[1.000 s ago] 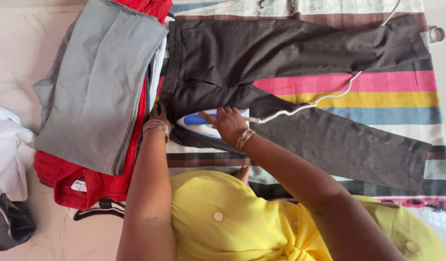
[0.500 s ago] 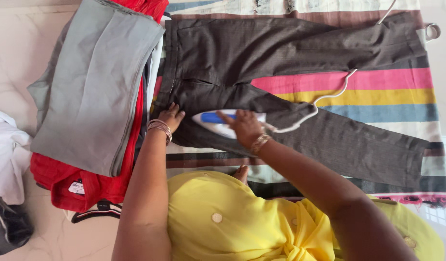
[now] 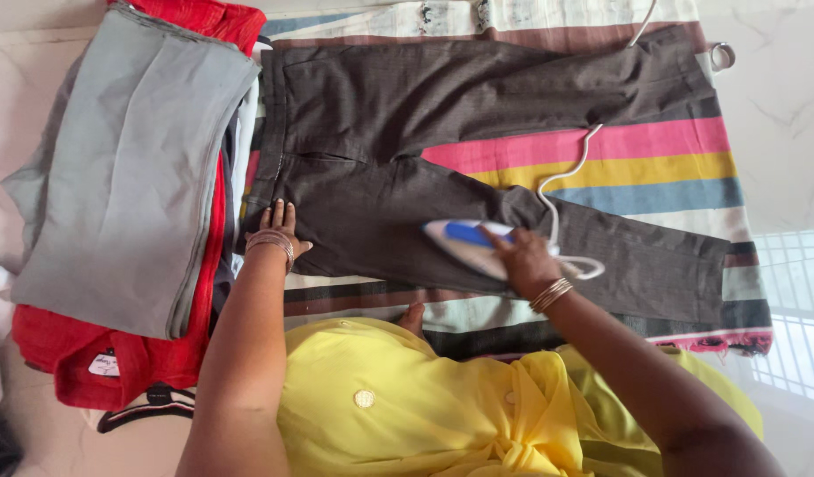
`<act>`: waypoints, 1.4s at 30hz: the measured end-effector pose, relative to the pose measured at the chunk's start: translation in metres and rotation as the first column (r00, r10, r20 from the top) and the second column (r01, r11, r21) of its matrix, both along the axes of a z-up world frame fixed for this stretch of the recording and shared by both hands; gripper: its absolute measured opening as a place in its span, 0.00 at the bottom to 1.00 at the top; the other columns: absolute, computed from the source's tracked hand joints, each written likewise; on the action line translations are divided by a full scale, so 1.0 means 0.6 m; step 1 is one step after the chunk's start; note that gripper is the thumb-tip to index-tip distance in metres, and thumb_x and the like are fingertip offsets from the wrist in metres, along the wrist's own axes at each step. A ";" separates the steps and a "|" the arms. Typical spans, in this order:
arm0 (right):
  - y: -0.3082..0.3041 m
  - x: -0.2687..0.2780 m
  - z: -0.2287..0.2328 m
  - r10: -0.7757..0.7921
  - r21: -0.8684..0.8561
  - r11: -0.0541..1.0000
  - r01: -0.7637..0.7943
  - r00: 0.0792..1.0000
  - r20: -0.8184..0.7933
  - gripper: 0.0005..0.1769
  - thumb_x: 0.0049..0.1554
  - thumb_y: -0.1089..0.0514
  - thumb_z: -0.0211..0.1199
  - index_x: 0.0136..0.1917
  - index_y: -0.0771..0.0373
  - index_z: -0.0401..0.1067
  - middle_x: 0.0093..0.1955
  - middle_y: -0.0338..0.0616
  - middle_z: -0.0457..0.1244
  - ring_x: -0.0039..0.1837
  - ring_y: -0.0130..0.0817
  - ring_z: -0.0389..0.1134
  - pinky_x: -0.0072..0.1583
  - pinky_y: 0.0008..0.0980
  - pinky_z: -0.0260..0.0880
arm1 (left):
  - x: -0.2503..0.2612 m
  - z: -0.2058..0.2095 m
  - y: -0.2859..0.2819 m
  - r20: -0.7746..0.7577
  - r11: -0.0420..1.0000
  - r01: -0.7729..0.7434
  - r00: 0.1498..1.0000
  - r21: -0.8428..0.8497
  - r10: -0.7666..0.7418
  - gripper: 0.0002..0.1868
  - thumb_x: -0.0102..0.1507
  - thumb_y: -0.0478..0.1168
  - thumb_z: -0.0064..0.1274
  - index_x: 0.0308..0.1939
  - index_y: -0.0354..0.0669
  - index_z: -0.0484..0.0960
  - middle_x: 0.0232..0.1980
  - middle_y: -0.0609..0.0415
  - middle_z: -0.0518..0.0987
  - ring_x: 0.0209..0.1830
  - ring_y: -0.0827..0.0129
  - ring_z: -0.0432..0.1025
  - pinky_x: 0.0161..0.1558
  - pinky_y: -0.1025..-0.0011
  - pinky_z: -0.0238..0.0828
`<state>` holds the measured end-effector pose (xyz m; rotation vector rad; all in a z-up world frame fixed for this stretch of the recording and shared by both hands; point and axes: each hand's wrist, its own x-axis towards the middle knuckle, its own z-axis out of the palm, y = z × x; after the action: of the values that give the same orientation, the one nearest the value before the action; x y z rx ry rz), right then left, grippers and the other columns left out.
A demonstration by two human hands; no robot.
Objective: The person irons a pair of grey trousers and then a pair of dark brown trousers on a striped mat. They use a handheld electric iron to smooth the fabric, folding and repositioning the garments as needed.
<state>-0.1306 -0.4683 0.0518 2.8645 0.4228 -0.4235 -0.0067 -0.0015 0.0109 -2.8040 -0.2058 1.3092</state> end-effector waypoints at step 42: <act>-0.433 -0.139 0.017 -0.485 0.226 0.870 0.438 0.840 0.241 0.38 0.56 0.49 0.66 0.78 0.33 0.60 0.49 0.51 0.67 0.52 0.51 0.68 0.54 0.51 0.67 | -0.143 -0.107 -0.571 0.750 0.829 0.533 0.615 -0.170 -0.241 0.44 0.64 0.67 0.42 0.79 0.52 0.55 0.82 0.53 0.52 0.82 0.59 0.44 0.73 0.34 0.30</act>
<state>-0.2142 -0.7282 0.0619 3.1047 -0.3179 -0.0281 -0.0922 -0.3438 -0.0532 -3.2381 0.7147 0.1205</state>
